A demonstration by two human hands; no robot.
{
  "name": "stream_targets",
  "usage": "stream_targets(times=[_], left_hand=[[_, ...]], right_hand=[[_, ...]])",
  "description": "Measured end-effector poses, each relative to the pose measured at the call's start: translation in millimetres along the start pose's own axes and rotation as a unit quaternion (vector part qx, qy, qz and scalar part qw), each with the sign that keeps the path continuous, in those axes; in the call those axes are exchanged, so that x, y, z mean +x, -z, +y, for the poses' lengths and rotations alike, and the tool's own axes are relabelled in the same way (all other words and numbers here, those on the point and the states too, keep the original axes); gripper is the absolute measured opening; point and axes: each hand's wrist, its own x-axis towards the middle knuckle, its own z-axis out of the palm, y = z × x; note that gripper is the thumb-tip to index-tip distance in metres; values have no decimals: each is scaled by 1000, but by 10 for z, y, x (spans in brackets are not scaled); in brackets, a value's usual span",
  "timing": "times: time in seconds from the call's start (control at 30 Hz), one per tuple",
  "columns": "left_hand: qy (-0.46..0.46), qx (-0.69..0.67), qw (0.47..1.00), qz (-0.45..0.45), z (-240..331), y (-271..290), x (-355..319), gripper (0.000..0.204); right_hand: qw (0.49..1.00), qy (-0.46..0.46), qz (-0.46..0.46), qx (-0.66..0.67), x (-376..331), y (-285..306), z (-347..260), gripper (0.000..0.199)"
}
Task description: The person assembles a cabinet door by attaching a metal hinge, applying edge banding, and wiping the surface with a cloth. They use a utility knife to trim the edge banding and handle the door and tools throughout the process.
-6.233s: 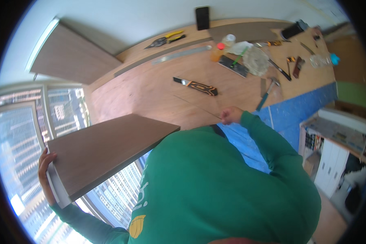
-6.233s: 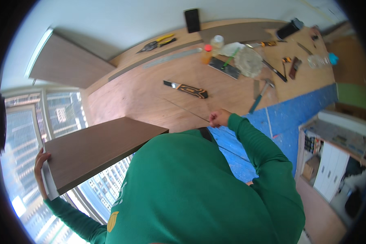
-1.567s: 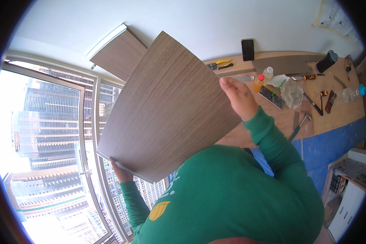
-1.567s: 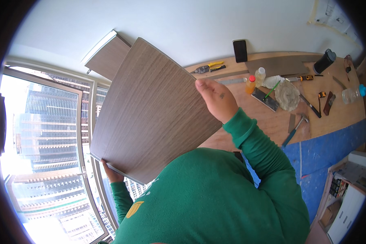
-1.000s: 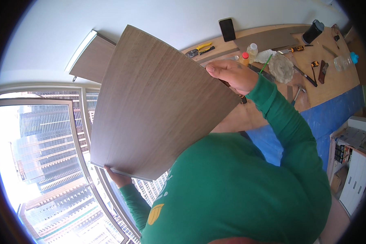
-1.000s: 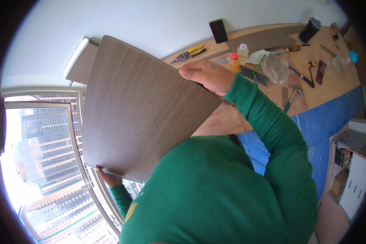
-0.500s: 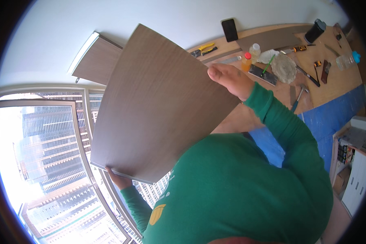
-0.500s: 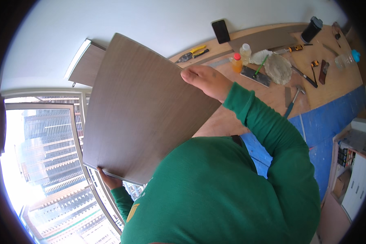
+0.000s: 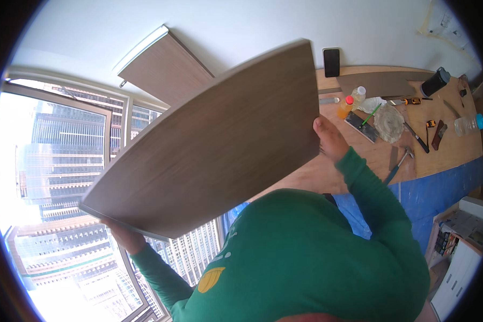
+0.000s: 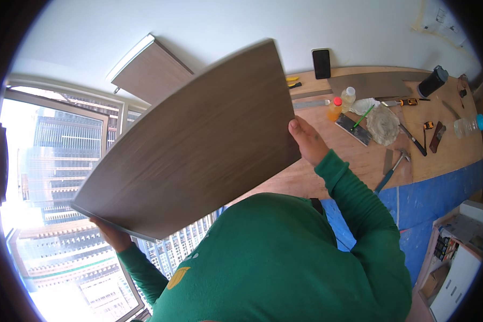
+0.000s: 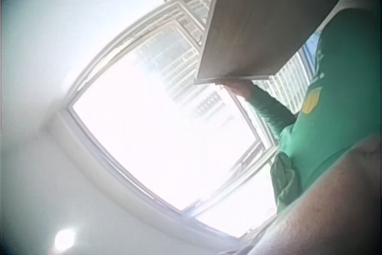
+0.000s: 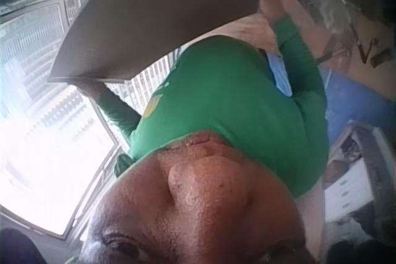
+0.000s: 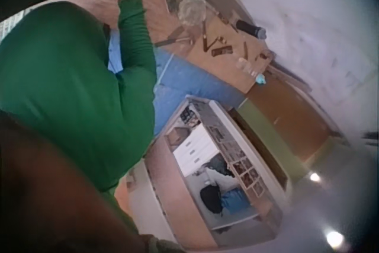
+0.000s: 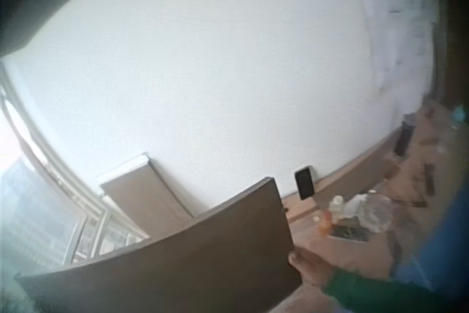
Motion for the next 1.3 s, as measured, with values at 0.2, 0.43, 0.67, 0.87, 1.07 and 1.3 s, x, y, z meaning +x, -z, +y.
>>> stream_targets(times=[0.2, 0.43, 0.67, 0.87, 1.07, 1.3], left_hand=[[-182, 143, 972, 45, 701, 81, 343, 84], [-440, 188, 830, -286, 1135, -1422, 481, 53], [-587, 295, 677, -333, 745, -1426, 355, 62], [-626, 239, 643, -371, 638, -1342, 471, 58], [-653, 190, 627, -381, 547, -1440, 443, 37], [-657, 174, 601, -421, 533, -1398, 223, 39]], right_hand=[[971, -194, -121, -73, -270, -240, 1023, 59], [824, -118, -436, -342, -612, -291, 2318, 47], [923, -313, -134, -178, -1419, 599, 2388, 34], [896, -388, -24, -215, -1509, 955, 2019, 38], [877, -379, -64, -288, -1195, 870, 1920, 41], [909, -392, -43, -131, -1125, 657, 1995, 31]])
